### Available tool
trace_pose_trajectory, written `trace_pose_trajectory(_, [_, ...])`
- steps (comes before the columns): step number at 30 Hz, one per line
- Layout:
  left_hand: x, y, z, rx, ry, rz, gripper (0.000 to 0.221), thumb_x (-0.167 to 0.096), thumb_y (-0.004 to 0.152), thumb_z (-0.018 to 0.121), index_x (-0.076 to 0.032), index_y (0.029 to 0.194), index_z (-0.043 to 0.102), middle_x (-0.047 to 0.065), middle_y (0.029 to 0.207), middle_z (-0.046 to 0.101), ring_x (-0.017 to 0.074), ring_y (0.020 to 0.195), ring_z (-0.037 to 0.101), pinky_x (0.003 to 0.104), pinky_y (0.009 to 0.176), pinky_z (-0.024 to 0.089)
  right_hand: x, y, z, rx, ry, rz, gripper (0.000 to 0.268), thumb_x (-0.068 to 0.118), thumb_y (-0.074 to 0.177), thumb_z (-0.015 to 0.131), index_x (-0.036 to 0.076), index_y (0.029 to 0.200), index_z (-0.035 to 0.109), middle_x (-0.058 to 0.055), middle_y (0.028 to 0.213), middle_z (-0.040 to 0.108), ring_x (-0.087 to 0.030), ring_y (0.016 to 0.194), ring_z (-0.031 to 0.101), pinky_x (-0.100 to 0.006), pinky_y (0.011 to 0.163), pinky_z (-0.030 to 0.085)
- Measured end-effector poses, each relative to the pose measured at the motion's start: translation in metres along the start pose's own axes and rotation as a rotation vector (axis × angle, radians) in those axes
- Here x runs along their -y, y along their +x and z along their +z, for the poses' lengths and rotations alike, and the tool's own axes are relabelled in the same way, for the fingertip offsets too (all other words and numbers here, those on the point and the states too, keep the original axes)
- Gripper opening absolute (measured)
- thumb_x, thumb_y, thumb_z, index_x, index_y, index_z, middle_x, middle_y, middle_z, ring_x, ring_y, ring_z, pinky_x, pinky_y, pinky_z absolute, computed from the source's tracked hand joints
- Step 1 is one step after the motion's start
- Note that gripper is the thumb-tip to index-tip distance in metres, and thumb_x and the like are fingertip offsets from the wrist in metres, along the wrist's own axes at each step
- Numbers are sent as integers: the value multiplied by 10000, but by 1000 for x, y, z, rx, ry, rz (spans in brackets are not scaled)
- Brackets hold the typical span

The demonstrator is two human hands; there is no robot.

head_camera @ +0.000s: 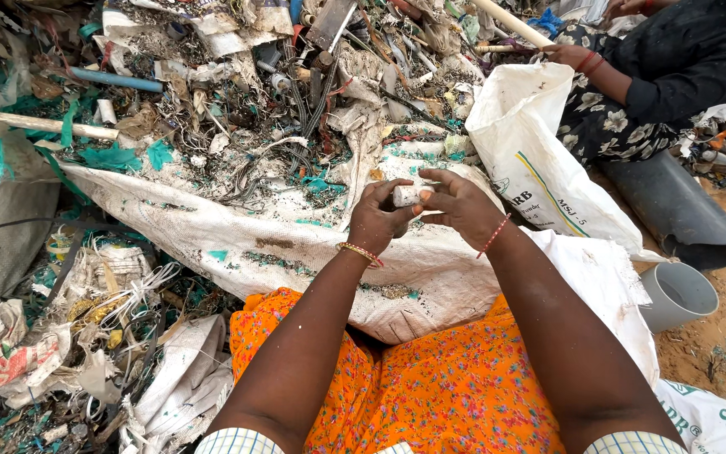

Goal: The person sorts through a large pile of debris by hand, picking out individual pieces of metal, plastic, and electronic waste and placing them into a white sack.

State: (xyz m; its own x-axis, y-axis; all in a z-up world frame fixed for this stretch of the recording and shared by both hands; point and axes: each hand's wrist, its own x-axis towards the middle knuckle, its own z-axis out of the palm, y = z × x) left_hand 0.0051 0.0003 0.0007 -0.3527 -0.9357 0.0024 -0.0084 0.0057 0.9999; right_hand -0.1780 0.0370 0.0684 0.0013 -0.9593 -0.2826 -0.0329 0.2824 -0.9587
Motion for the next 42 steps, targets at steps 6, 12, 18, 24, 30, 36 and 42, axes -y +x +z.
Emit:
trace_pose_trajectory(6, [-3, 10, -9, 3, 83, -31, 671, -395, 739, 899, -275, 1362, 679, 61, 1199, 542, 164, 1028, 649, 304, 865, 584, 11, -17, 26, -231, -557, -501, 460, 162, 855, 812, 49, 1272, 653, -64, 1164, 651, -148, 984, 692, -313, 850, 599])
trace_pose_trajectory(12, [8, 17, -16, -11, 146, 24, 521, -378, 752, 891, -227, 1236, 772, 67, 1263, 603, 177, 1125, 667, 312, 972, 560, 23, -23, 38, -326, -921, -906, 379, 122, 836, 834, 59, 1173, 671, -105, 1111, 724, -220, 953, 683, -338, 822, 553])
trace_pose_trajectory(18, [12, 18, -21, 65, -55, 47, 379, -342, 764, 900, -100, 1043, 815, 69, 1279, 644, 166, 1169, 652, 311, 977, 556, 15, -17, 20, -285, -528, -599, 458, 192, 891, 828, 17, 1288, 680, -104, 1069, 742, -162, 918, 727, -301, 800, 589])
trace_pose_trajectory(24, [13, 17, -17, 123, -152, 63, 398, -321, 755, 927, -54, 1009, 777, 93, 1223, 679, 169, 1093, 662, 322, 914, 565, -1, 1, -4, -213, 375, -49, 377, 237, 988, 684, -20, 1261, 651, -55, 961, 712, -145, 821, 708, -325, 731, 636])
trace_pose_trajectory(30, [-6, 9, -16, 162, 13, -68, 739, -465, 702, 891, -131, 1329, 689, 101, 1140, 716, 163, 1016, 691, 325, 890, 575, -8, 5, -8, -159, 340, 117, 356, 320, 1021, 621, 4, 1178, 665, -73, 931, 722, -143, 768, 705, -324, 677, 619])
trace_pose_trajectory(36, [-2, 7, -13, 285, -58, -34, 883, -616, 752, 820, -101, 1435, 601, 102, 1299, 675, 199, 1191, 675, 341, 983, 547, -20, 10, -8, -145, 162, 138, 333, 320, 1062, 612, -3, 1144, 610, -79, 908, 685, -163, 760, 692, -342, 698, 624])
trace_pose_trajectory(42, [-5, 9, -9, 214, -129, 45, 958, -602, 760, 817, -79, 1491, 488, 137, 1377, 604, 244, 1236, 662, 366, 985, 570, -13, 7, 7, -87, 217, 240, 424, 316, 1022, 520, 54, 1354, 526, -106, 1216, 636, -217, 1022, 690, -421, 832, 634])
